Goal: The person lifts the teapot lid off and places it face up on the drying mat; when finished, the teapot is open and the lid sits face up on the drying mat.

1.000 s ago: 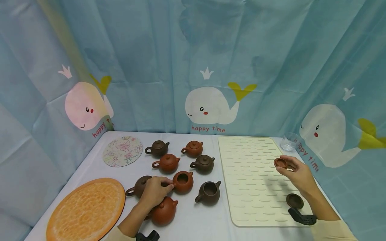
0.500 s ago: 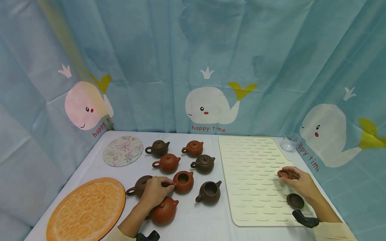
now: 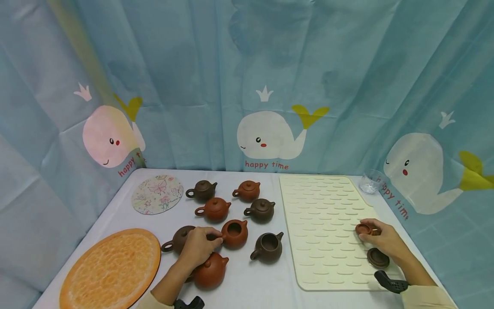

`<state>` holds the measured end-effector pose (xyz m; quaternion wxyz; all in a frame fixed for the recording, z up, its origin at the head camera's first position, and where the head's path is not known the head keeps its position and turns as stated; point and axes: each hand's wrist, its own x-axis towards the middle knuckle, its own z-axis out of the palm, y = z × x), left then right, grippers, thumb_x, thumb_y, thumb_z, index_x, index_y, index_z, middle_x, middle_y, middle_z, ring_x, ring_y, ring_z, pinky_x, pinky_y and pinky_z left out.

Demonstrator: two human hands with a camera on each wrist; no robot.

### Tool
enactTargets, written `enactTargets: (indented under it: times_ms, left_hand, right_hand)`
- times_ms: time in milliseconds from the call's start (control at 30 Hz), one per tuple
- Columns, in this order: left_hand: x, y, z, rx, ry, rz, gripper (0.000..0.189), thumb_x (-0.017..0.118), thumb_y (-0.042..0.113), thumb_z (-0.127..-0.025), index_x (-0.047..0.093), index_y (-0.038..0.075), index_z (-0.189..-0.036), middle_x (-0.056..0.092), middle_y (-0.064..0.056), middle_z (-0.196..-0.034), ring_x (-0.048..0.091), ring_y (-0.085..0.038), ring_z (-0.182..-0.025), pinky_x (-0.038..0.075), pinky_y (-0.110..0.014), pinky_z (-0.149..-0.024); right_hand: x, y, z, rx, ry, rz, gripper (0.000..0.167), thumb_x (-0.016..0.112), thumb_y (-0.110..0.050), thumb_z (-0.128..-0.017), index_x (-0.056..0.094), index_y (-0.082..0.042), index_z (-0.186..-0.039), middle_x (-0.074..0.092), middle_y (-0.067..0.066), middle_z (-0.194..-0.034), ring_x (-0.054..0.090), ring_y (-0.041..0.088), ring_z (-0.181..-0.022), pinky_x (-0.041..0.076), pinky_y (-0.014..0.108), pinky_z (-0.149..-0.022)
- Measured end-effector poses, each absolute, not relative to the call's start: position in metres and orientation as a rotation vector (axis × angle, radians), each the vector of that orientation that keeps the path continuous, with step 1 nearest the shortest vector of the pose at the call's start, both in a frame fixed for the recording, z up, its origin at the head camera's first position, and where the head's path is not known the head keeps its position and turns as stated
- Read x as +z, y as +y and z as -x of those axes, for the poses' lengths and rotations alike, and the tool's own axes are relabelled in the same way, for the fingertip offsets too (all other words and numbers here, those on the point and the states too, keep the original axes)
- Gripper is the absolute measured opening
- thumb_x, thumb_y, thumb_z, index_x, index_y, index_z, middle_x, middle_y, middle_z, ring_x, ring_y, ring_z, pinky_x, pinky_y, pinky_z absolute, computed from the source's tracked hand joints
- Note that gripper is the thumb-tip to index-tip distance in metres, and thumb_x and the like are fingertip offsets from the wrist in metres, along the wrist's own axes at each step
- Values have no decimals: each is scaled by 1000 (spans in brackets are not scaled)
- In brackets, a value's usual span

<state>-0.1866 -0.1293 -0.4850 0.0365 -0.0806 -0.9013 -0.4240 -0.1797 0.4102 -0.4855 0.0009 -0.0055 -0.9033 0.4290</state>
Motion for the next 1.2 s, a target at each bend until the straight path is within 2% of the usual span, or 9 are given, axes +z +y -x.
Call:
enactTargets:
  times_ms: [267, 567, 833, 1067, 1200]
  left_hand:
    - [-485, -129, 187, -1302, -2778, 239, 9, 78, 9, -81, 76, 14, -88, 69, 7, -85, 58, -14, -84, 47, -39, -77]
    - [-485, -129, 186, -1296, -2790, 234, 9, 78, 9, -81, 76, 14, -88, 69, 7, -86, 58, -14, -84, 48, -39, -78]
    - [-483, -130, 185, -1301, -2795, 237, 10, 78, 9, -81, 76, 12, -90, 69, 6, -85, 58, -14, -84, 49, -41, -80]
    - [-479, -131, 183, -1318, -2809, 210, 9, 77, 8, -81, 76, 11, -90, 67, 6, -83, 55, -13, -78, 47, -34, -70]
    - [-478, -132, 183, -1317, -2799, 209, 9, 77, 9, -81, 76, 11, -90, 67, 7, -82, 55, -13, -78, 46, -33, -70]
  right_hand:
    - [-487, 409, 182, 1128, -2884, -31, 54, 76, -13, -84, 52, 10, -127, 63, 20, -103, 56, 23, -82, 47, 28, -61]
    - [-490, 407, 182, 1068, -2900, -25, 51, 75, -5, -83, 53, 9, -127, 63, 18, -98, 53, 23, -78, 46, 28, -58]
    - [-487, 410, 182, 1073, -2892, 27, 53, 70, -13, -88, 48, 10, -131, 61, 24, -104, 58, 29, -85, 48, 30, -59]
    - [-484, 410, 180, 1077, -2878, 119, 50, 65, -11, -90, 47, 12, -130, 58, 27, -106, 59, 35, -89, 50, 30, -61]
    - [-482, 410, 177, 1079, -2868, 137, 49, 64, -12, -91, 47, 12, -130, 58, 26, -105, 60, 36, -90, 50, 30, -61]
